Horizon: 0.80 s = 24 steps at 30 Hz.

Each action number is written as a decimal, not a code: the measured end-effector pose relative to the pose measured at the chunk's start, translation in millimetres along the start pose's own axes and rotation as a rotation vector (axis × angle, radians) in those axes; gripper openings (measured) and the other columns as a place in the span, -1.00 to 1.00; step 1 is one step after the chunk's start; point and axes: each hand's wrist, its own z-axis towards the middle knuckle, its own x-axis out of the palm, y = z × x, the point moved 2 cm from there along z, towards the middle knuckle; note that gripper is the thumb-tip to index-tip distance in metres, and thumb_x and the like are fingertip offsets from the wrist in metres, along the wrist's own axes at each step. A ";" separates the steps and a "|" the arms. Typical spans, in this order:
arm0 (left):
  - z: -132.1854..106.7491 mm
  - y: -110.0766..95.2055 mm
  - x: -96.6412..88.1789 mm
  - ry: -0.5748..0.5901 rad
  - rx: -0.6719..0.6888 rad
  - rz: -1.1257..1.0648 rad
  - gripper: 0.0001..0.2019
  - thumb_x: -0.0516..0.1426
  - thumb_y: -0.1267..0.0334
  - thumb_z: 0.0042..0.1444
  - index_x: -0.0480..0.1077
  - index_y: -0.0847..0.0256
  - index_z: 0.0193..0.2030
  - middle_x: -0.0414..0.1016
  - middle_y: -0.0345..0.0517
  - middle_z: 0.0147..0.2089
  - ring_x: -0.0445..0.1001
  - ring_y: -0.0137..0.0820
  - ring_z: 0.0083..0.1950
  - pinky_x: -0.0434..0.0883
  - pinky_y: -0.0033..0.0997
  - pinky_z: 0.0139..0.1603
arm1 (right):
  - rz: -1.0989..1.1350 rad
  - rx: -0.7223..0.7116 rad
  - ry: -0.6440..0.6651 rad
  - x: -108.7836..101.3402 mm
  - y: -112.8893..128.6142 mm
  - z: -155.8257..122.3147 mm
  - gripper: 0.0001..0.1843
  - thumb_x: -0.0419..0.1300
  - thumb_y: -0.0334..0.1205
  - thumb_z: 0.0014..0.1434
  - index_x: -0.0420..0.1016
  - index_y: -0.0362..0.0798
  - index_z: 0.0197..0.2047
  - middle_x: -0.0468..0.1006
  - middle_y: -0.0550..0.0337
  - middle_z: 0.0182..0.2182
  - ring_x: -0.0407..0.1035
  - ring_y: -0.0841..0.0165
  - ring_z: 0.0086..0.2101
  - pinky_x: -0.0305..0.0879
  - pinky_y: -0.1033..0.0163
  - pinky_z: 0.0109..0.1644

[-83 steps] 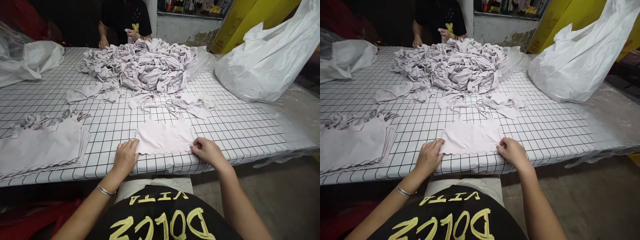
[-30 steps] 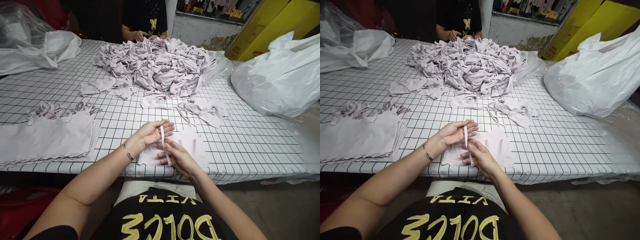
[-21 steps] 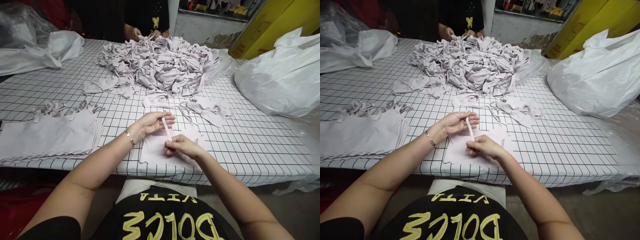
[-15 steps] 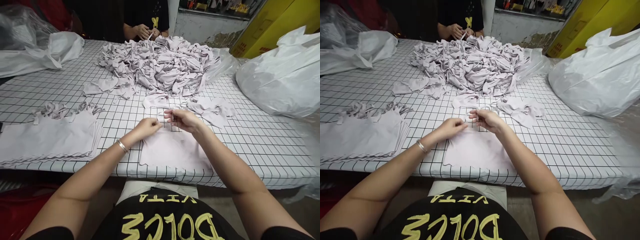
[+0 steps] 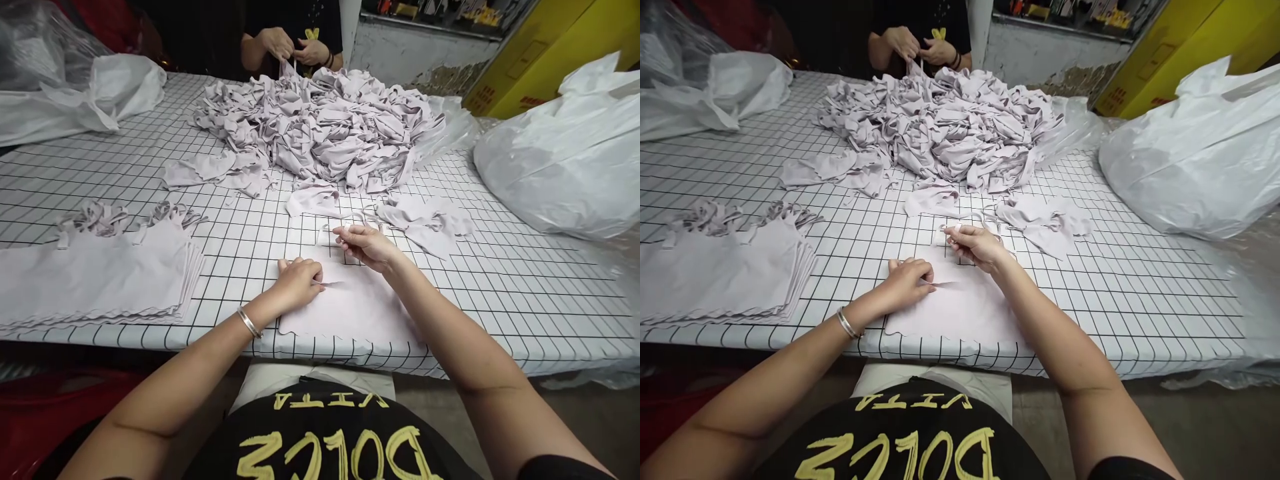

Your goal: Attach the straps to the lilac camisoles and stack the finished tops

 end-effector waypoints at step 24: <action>-5.1 -2.2 5.5 -0.117 -0.092 -0.162 -0.85 0.20 0.13 0.11 0.52 0.13 -0.38 0.56 -0.20 -0.23 0.35 -0.25 -0.05 -0.01 -0.09 0.06 | -0.424 -0.305 -0.003 14.1 -62.2 -36.5 -0.72 0.32 -0.16 -0.02 0.30 -0.02 -0.30 0.48 0.25 -0.39 0.40 0.41 -0.36 0.35 0.22 -0.18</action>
